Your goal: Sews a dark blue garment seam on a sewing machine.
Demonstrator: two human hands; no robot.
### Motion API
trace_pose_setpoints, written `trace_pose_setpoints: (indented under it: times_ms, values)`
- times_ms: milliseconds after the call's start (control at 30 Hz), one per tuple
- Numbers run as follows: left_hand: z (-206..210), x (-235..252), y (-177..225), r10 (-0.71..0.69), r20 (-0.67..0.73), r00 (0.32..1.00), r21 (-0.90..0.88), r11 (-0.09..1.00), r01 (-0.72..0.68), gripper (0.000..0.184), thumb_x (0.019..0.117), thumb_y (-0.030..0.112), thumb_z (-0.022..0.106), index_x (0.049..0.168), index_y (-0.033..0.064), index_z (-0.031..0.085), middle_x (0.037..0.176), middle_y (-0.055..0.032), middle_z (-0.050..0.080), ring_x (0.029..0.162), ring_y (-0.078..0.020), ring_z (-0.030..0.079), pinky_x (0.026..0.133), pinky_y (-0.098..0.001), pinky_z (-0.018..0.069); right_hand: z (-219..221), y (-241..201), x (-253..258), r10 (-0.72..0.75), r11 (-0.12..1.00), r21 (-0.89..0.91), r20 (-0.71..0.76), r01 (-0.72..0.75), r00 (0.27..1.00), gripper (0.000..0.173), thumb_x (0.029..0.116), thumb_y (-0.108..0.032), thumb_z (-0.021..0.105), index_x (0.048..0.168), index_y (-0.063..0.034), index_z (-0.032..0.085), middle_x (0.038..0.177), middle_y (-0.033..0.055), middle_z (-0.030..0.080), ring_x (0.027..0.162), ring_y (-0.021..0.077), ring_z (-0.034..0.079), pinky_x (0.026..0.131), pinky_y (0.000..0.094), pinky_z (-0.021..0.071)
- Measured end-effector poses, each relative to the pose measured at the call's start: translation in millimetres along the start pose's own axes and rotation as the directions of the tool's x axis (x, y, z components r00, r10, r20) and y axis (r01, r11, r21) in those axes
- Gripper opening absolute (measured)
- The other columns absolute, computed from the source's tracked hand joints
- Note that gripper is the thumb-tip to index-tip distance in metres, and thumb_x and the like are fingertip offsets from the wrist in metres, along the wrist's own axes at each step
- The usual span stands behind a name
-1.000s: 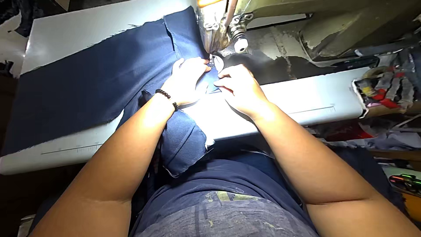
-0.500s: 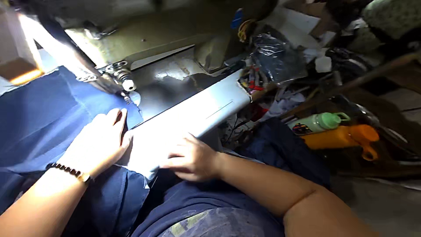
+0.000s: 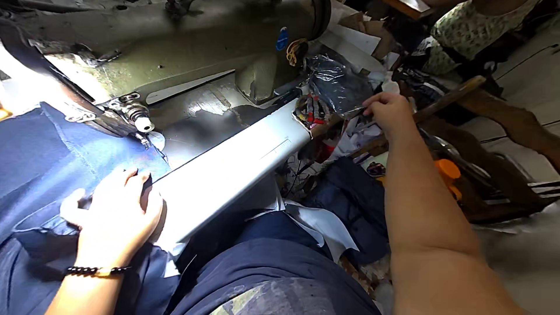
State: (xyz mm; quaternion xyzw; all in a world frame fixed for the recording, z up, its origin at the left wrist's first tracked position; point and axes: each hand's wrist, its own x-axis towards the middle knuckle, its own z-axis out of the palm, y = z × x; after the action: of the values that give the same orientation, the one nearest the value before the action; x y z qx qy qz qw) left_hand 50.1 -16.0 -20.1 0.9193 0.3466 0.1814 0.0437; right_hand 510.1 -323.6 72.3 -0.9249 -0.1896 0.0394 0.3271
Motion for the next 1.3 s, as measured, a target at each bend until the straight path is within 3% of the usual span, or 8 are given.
trace_pose_setpoints:
  times_ms: [67, 133, 200, 333, 467, 667, 1100, 1300]
  values:
    - [1.9, 3.8, -18.7, 0.081, 0.000, 0.997, -0.057, 0.995, -0.080, 0.064, 0.0972, 0.050, 0.038, 0.127, 0.0031, 0.068, 0.139, -0.0221, 0.061, 0.138, -0.0425, 0.051, 0.114, -0.0735, 0.0193, 10.2, 11.7, -0.3, 0.030, 0.992, -0.126, 0.217, -0.003, 0.976, 0.026, 0.1042, -0.011, 0.050, 0.110, 0.0009, 0.072, 0.098, 0.0213, 0.072, 0.088, 0.0341, 0.066, 0.082, 0.0589, 0.0500]
    - [4.2, 7.8, -36.1, 0.162, -0.001, 0.987, -0.118, 0.980, -0.161, 0.064, 0.0976, 0.051, 0.041, 0.126, -0.0001, 0.068, 0.137, -0.0245, 0.062, 0.134, -0.0449, 0.053, 0.111, -0.0674, 0.0331, 27.1, 25.8, 0.1, 0.080, 0.967, -0.255, 0.335, 0.009, 0.939, 0.024, 0.1041, -0.012, 0.054, 0.107, -0.0035, 0.076, 0.099, 0.0207, 0.073, 0.094, 0.0374, 0.067, 0.088, 0.0635, 0.0479]
    - [5.1, 12.1, -45.2, 0.218, -0.014, 0.976, -0.170, 0.961, -0.217, 0.063, 0.0973, 0.050, 0.045, 0.124, -0.0023, 0.068, 0.133, -0.0287, 0.062, 0.130, -0.0487, 0.055, 0.105, -0.0657, 0.0405, 39.3, 35.8, 0.2, 0.097, 0.948, -0.320, 0.288, 0.001, 0.953, 0.025, 0.1017, -0.009, 0.054, 0.111, -0.0069, 0.077, 0.110, 0.0239, 0.071, 0.108, 0.0442, 0.065, 0.095, 0.0697, 0.0438]
    - [3.7, 15.2, -48.8, 0.229, -0.010, 0.973, -0.224, 0.948, -0.226, 0.062, 0.0947, 0.048, 0.047, 0.121, -0.0027, 0.068, 0.136, -0.0281, 0.058, 0.130, -0.0473, 0.053, 0.104, -0.0655, 0.0394, 59.5, 50.2, 9.9, 0.076, 0.928, -0.370, 0.286, 0.037, 0.955, 0.033, 0.1047, -0.010, 0.047, 0.121, -0.0130, 0.075, 0.128, 0.0236, 0.068, 0.126, 0.0464, 0.059, 0.103, 0.0720, 0.0392]
    - [4.1, 15.3, -49.2, 0.261, -0.045, 0.964, -0.248, 0.932, -0.264, 0.057, 0.0969, 0.044, 0.046, 0.118, -0.0042, 0.069, 0.144, -0.0254, 0.056, 0.133, -0.0449, 0.053, 0.108, -0.0634, 0.0387, 81.2, 41.7, 18.6, 0.205, 0.818, -0.573, 0.372, 0.051, 0.905, 0.036, 0.1063, -0.022, 0.050, 0.130, -0.0032, 0.068, 0.140, 0.0270, 0.059, 0.135, 0.0454, 0.052, 0.107, 0.0688, 0.0392]
    - [3.1, 13.7, -47.5, 0.229, -0.035, 0.973, -0.240, 0.943, -0.230, 0.058, 0.0973, 0.045, 0.045, 0.121, -0.0026, 0.069, 0.144, -0.0238, 0.057, 0.132, -0.0433, 0.054, 0.108, -0.0620, 0.0386, 101.0, 24.0, 8.7, 0.327, 0.697, -0.714, 0.231, -0.069, 0.916, 0.038, 0.0954, -0.024, 0.068, 0.116, 0.0084, 0.067, 0.126, 0.0321, 0.064, 0.119, 0.0505, 0.061, 0.089, 0.0725, 0.0483]
    - [5.1, 14.4, -49.8, 0.217, -0.038, 0.976, -0.262, 0.940, -0.219, 0.058, 0.0973, 0.046, 0.047, 0.121, -0.0036, 0.068, 0.145, -0.0227, 0.056, 0.136, -0.0410, 0.052, 0.112, -0.0599, 0.0371, 102.9, 34.8, 7.5, 0.304, 0.719, -0.694, 0.257, -0.044, 0.918, 0.037, 0.0944, -0.017, 0.068, 0.116, 0.0124, 0.064, 0.125, 0.0342, 0.063, 0.119, 0.0518, 0.061, 0.090, 0.0729, 0.0483]
    - [4.4, 14.4, -49.8, 0.212, -0.025, 0.977, -0.269, 0.940, -0.210, 0.059, 0.0977, 0.047, 0.048, 0.124, -0.0016, 0.068, 0.146, -0.0219, 0.056, 0.137, -0.0405, 0.051, 0.112, -0.0613, 0.0359, 93.3, 48.1, 15.9, 0.204, 0.788, -0.616, 0.251, -0.007, 0.946, 0.025, 0.0986, -0.014, 0.061, 0.115, 0.0034, 0.070, 0.127, 0.0315, 0.064, 0.122, 0.0509, 0.060, 0.093, 0.0741, 0.0462]
